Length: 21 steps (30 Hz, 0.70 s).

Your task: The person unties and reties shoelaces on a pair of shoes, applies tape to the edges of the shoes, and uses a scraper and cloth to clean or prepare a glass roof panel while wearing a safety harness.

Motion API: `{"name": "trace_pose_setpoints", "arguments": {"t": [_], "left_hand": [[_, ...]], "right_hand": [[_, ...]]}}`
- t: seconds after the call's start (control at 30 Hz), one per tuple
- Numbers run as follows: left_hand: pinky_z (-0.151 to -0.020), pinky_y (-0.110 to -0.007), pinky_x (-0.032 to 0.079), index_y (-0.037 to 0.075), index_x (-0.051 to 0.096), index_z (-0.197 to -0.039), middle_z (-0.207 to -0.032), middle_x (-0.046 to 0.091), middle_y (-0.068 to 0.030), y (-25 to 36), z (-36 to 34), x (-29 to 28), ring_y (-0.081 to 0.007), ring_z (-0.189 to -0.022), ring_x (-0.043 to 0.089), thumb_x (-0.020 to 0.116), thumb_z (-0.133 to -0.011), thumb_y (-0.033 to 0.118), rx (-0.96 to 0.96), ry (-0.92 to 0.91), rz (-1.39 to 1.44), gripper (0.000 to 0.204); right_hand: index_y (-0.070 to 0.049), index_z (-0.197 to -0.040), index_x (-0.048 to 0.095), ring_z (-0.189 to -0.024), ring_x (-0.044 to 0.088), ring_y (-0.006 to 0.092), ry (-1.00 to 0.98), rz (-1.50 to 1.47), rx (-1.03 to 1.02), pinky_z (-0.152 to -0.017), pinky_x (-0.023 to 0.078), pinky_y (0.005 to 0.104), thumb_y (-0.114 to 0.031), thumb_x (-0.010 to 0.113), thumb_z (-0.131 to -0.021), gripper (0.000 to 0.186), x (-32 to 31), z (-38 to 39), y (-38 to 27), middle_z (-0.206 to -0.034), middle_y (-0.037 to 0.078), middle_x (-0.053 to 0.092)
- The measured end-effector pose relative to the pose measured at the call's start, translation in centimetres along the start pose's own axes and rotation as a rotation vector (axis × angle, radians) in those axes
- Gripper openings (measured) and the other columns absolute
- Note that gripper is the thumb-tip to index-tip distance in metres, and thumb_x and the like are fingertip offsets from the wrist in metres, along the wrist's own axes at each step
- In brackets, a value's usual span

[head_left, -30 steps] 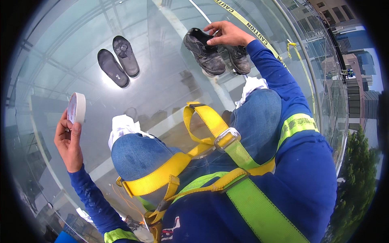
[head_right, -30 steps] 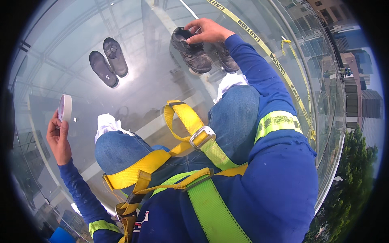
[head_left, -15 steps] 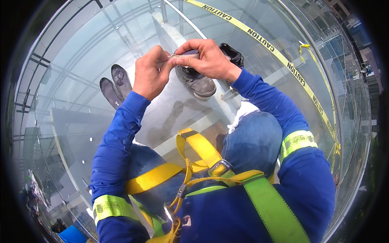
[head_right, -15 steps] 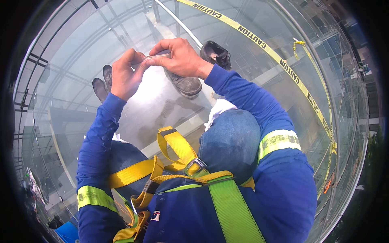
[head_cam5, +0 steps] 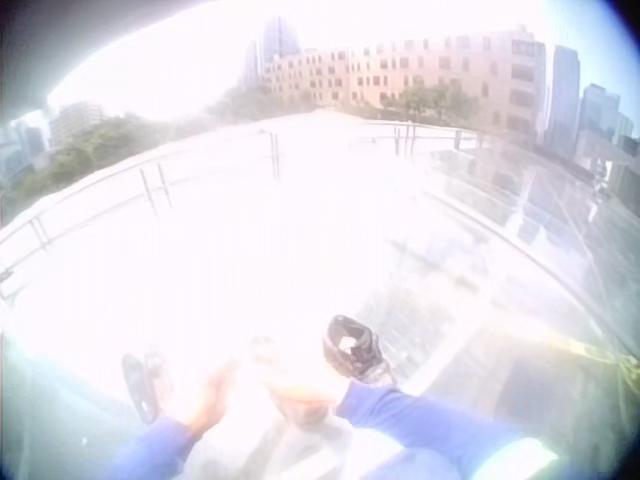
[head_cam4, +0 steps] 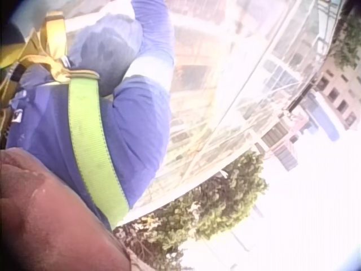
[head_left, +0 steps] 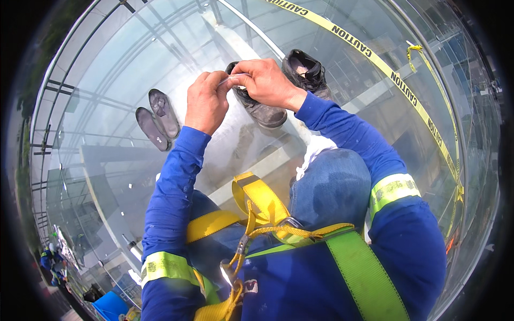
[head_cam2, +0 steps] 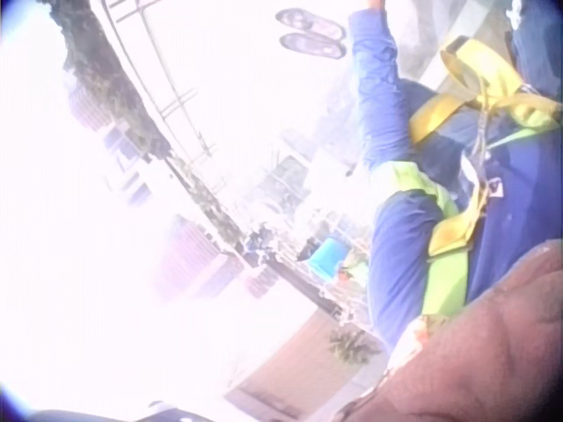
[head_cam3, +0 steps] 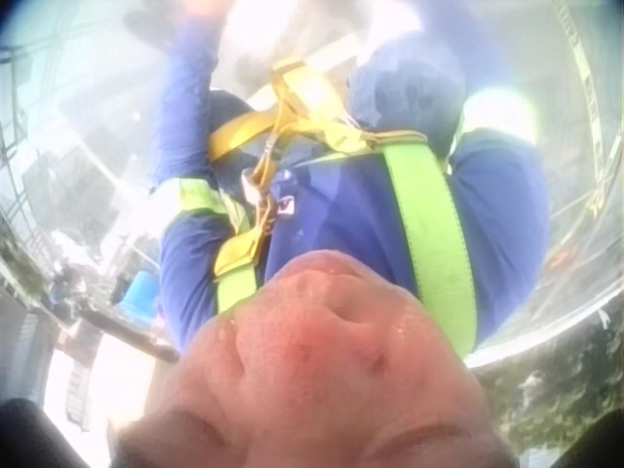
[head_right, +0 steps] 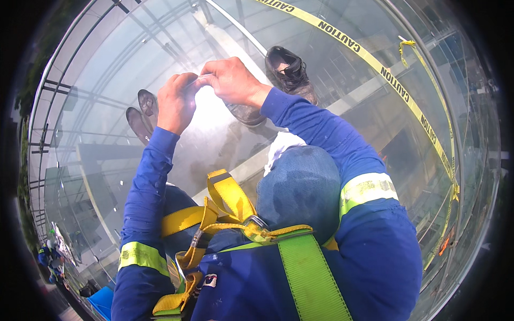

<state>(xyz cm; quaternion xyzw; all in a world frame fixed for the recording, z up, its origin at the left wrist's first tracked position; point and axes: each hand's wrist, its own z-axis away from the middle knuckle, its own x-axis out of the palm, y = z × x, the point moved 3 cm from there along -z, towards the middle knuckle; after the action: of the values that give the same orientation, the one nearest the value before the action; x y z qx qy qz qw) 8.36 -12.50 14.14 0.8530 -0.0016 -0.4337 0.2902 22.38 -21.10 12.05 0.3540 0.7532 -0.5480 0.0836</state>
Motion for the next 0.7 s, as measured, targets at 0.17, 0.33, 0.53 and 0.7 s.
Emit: {"name": "trace_pose_setpoints", "arguments": {"t": [0.17, 0.33, 0.53, 0.7], "left_hand": [[-0.074, -0.034, 0.055, 0.003, 0.073, -0.102, -0.090, 0.072, -0.0189, -2.7, -1.0, 0.3, -0.0274, -0.081, 0.072, 0.072, -0.087, 0.015, -0.267, -0.163, 0.431, 0.019], [-0.071, -0.037, 0.054, 0.003, 0.074, -0.098, -0.080, 0.071, -0.0197, -0.7, -1.2, 4.1, -0.0307, -0.073, 0.070, 0.072, -0.086, 0.023, -0.279, -0.053, 0.141, 0.023], [-0.074, -0.040, 0.054, -0.003, 0.067, -0.105, -0.095, 0.072, -0.0190, -2.3, 3.6, 10.2, -0.0279, -0.082, 0.069, 0.083, -0.077, 0.034, -0.103, -0.451, 0.198, 0.049], [-0.084, -0.041, 0.054, -0.004, 0.064, -0.098, -0.092, 0.071, -0.0194, -2.7, 8.3, 15.6, -0.0343, -0.091, 0.069, 0.088, -0.070, 0.037, -0.669, -0.943, 0.081, 0.055]], "right_hand": [[-0.003, -0.095, 0.071, -0.064, 0.061, 0.0224, 0.009, -0.026, -0.033, -0.063, 0.049, 0.0316, -0.021, 0.069, -0.090, 0.018, -2.2, -0.2, 0.8, -0.074, 0.012, 0.067], [-0.006, -0.095, 0.072, -0.062, 0.062, 0.0229, 0.227, 0.348, -0.200, -0.061, 0.049, 0.0315, -0.019, 0.070, -0.088, 0.015, -2.4, 1.6, 2.6, -0.070, 0.011, 0.064], [-0.007, -0.099, 0.073, -0.092, 0.058, 0.0213, -0.026, 0.288, 0.182, -0.081, 0.048, 0.0328, -0.017, 0.074, -0.085, 0.018, -5.0, 10.3, 8.9, -0.085, 0.006, 0.057], [-0.011, -0.104, 0.074, -0.094, 0.060, 0.0276, 0.076, 0.398, 0.285, -0.081, 0.049, 0.0397, -0.022, 0.075, -0.080, 0.026, -4.4, 22.0, 16.3, -0.095, 0.006, 0.064]]}}
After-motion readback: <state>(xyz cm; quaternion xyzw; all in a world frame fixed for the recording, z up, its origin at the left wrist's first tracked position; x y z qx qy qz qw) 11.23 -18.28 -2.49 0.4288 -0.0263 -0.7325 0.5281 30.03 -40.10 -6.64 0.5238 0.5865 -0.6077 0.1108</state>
